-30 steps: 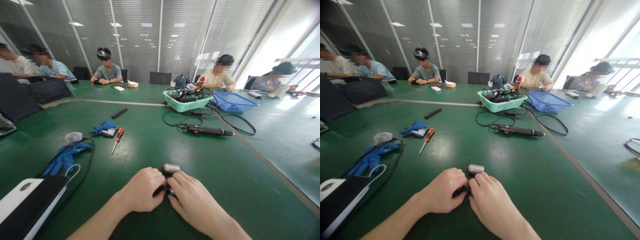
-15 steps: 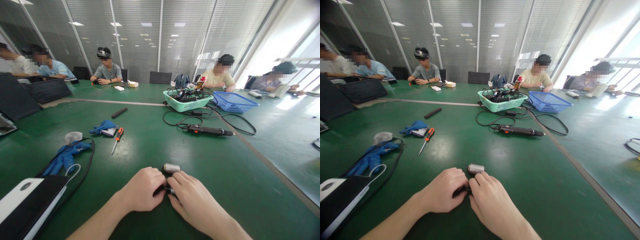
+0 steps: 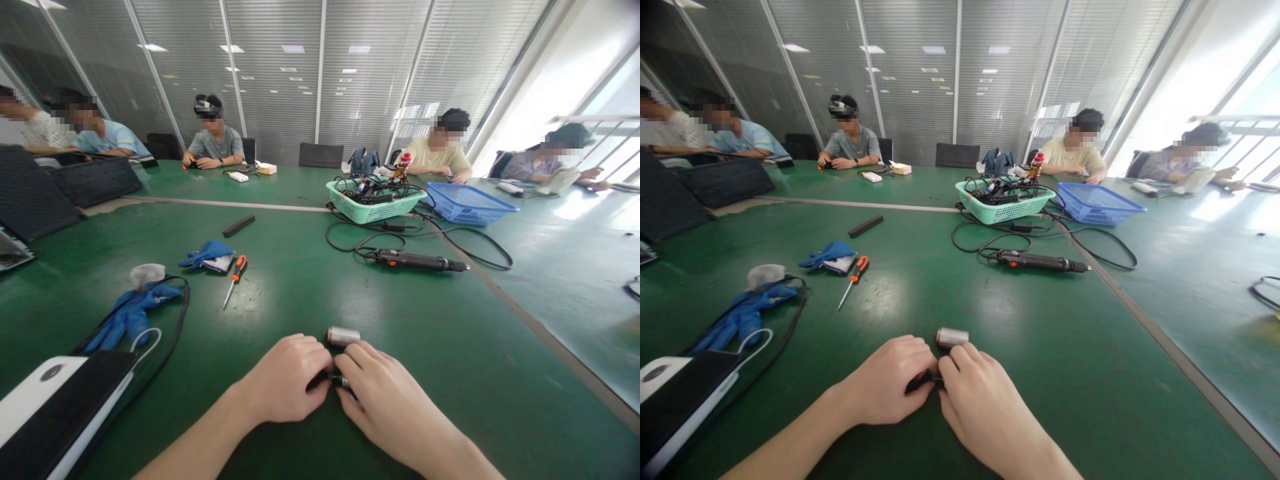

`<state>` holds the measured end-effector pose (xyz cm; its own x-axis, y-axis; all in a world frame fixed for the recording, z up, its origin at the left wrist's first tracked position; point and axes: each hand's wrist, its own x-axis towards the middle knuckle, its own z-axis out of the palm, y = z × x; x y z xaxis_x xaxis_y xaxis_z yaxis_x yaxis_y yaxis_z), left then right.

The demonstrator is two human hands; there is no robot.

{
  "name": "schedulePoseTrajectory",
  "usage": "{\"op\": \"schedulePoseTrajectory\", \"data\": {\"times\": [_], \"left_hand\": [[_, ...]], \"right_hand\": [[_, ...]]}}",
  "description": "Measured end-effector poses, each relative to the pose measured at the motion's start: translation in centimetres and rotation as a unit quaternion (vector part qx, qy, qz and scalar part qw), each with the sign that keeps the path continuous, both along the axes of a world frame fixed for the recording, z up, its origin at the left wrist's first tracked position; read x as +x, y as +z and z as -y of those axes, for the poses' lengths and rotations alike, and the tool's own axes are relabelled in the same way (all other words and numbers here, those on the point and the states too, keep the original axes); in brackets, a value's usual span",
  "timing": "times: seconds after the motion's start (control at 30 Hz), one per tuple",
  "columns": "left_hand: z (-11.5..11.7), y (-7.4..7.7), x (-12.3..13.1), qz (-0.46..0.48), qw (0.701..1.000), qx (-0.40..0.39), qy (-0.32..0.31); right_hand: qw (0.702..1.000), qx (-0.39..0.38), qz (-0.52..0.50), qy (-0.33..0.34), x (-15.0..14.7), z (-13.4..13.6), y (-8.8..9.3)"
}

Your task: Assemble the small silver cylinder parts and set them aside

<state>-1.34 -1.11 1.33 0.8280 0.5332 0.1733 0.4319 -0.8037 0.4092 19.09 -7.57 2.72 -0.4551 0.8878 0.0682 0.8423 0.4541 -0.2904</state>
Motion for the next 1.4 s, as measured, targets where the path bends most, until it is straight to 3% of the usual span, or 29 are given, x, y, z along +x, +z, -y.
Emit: {"op": "schedulePoseTrajectory", "data": {"times": [1.4], "left_hand": [[-0.07, -0.01, -0.04, -0.006, 1.000, -0.003, 0.006]], "right_hand": [[1.000, 0.006, 0.007, 0.003, 0.03, 0.11, -0.02]]}}
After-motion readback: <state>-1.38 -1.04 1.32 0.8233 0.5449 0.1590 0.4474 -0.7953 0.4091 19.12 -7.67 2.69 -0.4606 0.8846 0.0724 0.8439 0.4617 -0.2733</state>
